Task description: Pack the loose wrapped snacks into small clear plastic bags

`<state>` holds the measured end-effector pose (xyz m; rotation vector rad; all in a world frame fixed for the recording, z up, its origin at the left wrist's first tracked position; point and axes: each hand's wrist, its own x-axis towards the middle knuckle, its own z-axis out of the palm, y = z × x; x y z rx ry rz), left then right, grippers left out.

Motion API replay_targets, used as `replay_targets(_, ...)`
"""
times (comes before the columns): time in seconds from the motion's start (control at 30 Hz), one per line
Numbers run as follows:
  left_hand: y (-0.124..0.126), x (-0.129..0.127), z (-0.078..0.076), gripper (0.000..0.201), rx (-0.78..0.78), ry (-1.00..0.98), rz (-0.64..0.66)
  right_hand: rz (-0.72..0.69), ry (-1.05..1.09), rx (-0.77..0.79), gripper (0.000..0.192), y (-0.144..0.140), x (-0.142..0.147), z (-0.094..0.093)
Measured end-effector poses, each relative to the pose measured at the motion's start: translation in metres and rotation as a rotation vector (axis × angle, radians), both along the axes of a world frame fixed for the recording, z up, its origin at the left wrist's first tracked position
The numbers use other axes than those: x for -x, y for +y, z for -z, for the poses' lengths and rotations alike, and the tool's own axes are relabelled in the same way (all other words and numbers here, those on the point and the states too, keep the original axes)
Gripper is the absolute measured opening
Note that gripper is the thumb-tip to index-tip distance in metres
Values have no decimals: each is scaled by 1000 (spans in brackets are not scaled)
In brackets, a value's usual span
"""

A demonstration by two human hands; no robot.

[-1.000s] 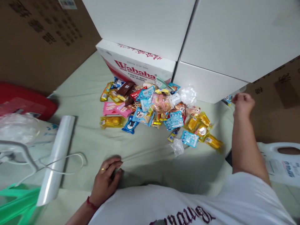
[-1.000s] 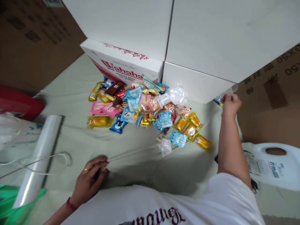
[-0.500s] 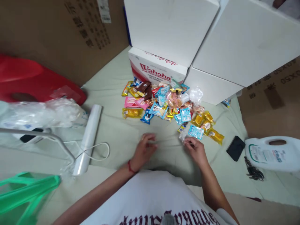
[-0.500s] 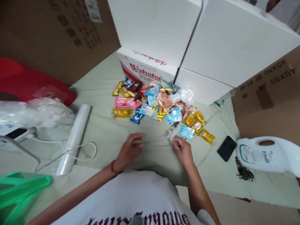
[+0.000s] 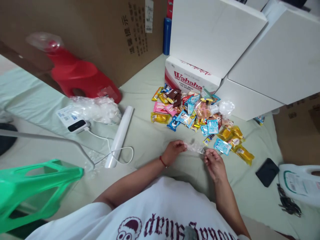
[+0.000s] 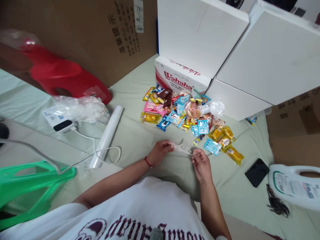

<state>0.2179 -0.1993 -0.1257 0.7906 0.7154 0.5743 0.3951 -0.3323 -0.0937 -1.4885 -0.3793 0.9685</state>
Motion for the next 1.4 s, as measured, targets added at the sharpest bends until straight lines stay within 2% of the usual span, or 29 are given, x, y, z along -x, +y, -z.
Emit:
replay_targets(0.07, 1, 0, -2, 37, 18, -44, -24, 17, -44, -17, 36, 5, -5, 6)
replay_targets(0.13, 3, 0, -6, 36, 81, -113, -71, 33, -187, 14, 34, 9, -11, 7)
replay_targets(0.2, 7, 0, -10, 35, 112, -148, -94, 36, -450, 54, 34, 10, -16, 2)
replay_targets(0.27, 10, 1, -13, 35, 93, -144, -86, -13, -765, 31, 39, 8, -20, -9)
replay_targets(0.37, 12, 2, -15, 38, 39, -113, -28, -257, -1118, -96, 46, 9, -25, -28)
replay_targets(0.43, 14, 1, -14, 39, 13, -102, 23, -506, -1187, -158, 34, 13, -30, -35)
replay_targets(0.5, 16, -1, -11, 39, 2, -100, 52, -677, -1128, -186, 24, 18, -34, -36)
replay_targets(0.53, 17, -2, -9, 39, 1, -100, 52, -697, -1074, -186, 23, 20, -36, -35)
replay_targets(0.57, 19, -2, -6, 39, 5, -97, 44, -673, -1015, -180, 23, 22, -38, -32)
replay_targets(0.7, 21, 3, 0, 40, 111, -65, -22, -425, -840, -142, 17, 22, -32, -22)
replay_targets(0.83, 10, 8, -8, 58, 313, -143, 44, -321, -732, -111, 19, 24, -12, -14)
replay_targets(0.9, 6, 6, -12, 58, 324, -145, 64, -284, -566, -94, 20, 27, -3, -9)
replay_targets(1.03, 13, 4, -7, 50, 212, -8, -30, -85, -24, -116, 31, 33, 5, -4)
replay_targets(1.1, 19, 8, -3, 47, 206, 32, -66, -12, 150, -132, 38, 33, 4, -4)
replay_targets(1.17, 19, 13, -2, 43, 157, 86, -116, 16, 206, -144, 40, 31, 4, -6)
replay_targets(1.27, 11, 15, -12, 35, -70, 186, -167, -6, 158, -176, 36, 27, 9, -8)
replay_targets(1.33, 5, 9, -22, 40, -269, 238, -147, -65, 105, -185, 34, 26, 15, -8)
replay_targets(1.4, 3, -4, -30, 48, -397, 254, -66, -136, 65, -178, 33, 27, 22, -8)
